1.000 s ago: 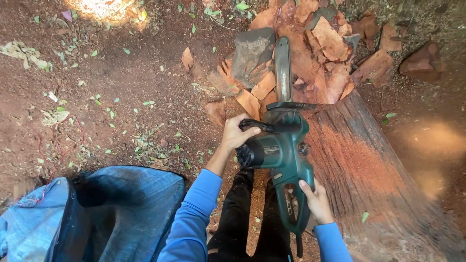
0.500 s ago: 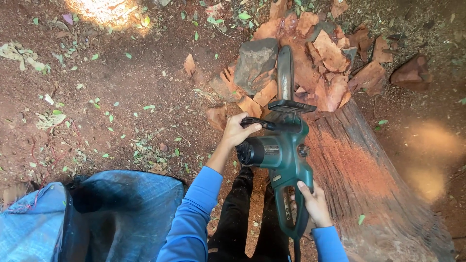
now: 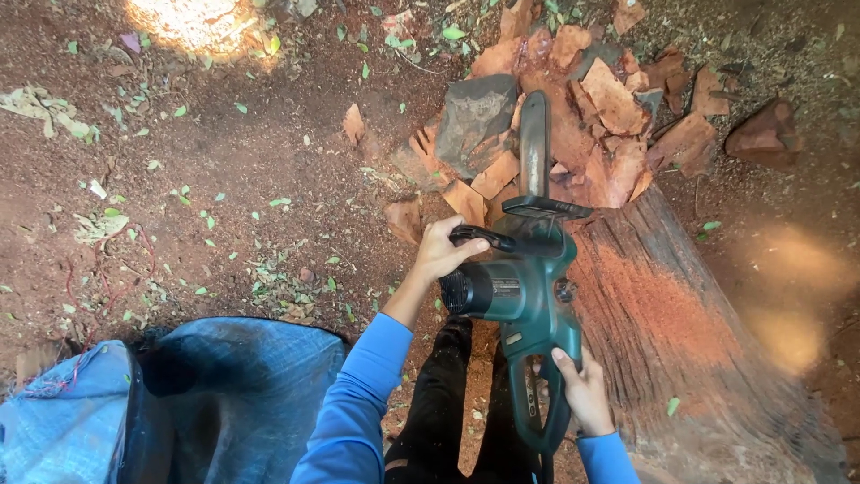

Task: Using an electric chainsaw to cut a large wooden log into smaller sections.

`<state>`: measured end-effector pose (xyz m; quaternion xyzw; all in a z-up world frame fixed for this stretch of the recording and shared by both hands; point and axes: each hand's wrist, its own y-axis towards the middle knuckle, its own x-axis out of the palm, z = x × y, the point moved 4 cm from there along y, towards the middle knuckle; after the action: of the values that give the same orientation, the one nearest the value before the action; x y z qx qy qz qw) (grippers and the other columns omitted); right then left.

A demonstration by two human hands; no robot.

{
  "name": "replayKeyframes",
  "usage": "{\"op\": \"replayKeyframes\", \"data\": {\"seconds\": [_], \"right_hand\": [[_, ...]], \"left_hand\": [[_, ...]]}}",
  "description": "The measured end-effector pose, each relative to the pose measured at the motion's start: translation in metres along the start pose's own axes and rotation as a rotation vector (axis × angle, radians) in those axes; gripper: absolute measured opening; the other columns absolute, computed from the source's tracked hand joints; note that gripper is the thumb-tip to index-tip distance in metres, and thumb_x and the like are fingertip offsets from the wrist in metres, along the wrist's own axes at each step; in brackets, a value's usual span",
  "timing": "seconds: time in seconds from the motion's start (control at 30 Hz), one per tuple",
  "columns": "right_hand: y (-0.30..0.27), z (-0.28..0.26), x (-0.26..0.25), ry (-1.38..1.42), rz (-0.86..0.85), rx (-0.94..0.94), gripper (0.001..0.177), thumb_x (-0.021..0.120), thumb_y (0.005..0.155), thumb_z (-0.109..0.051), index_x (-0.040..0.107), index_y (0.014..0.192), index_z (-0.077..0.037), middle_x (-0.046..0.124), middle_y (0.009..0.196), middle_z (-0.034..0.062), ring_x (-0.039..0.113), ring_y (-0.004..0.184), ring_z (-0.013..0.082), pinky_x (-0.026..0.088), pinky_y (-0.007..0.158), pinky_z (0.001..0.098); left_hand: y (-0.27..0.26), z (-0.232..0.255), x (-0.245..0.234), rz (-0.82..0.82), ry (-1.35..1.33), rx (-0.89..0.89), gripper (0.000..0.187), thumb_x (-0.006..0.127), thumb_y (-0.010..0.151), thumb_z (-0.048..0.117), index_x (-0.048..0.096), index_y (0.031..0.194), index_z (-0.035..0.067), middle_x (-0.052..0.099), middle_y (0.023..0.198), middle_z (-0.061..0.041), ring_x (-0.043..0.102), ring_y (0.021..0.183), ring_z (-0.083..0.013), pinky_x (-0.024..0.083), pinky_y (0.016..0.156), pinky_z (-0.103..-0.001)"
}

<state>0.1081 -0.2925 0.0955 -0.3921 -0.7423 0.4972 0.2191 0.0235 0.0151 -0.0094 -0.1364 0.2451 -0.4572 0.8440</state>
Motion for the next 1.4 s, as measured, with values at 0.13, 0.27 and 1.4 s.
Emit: {"op": "replayKeyframes", "data": {"seconds": [0.13,0.27,1.4], "right_hand": [[0.004,0.005,-0.004,-0.021,-0.042,-0.020,0.032,0.058,0.098,-0.015,0.058,0.125,0.002,0.069,0.076,0.0286,0.057,0.044,0.0322,0.054,0.042,0.0417],[-0.001,0.012,-0.011,-0.095,0.039,-0.027,0.043,0.060,0.095,-0.019,0.061,0.134,0.000,0.074,0.094,0.0239,0.065,0.057,0.0307,0.059,0.049,0.0421],[-0.004,0.080,-0.154,-0.513,0.129,-0.379,0.048,0.063,0.092,-0.033,0.066,0.132,-0.006,0.074,0.118,0.0051,0.060,0.113,0.0113,0.045,0.102,0.0306]], "left_hand": [[0.000,-0.009,0.006,0.009,0.015,0.050,0.053,0.071,0.078,0.065,0.048,0.070,0.018,0.055,0.065,0.005,0.047,0.059,-0.0096,0.037,0.055,-0.028],[-0.008,-0.002,0.007,0.006,0.034,0.023,0.047,0.078,0.078,0.054,0.051,0.069,0.017,0.053,0.063,0.005,0.046,0.059,-0.0092,0.037,0.055,-0.028],[-0.102,0.063,0.058,0.267,-0.096,0.423,0.075,0.060,0.070,0.085,0.058,0.081,0.011,0.050,0.069,0.002,0.047,0.059,-0.0130,0.037,0.058,-0.032]]}}
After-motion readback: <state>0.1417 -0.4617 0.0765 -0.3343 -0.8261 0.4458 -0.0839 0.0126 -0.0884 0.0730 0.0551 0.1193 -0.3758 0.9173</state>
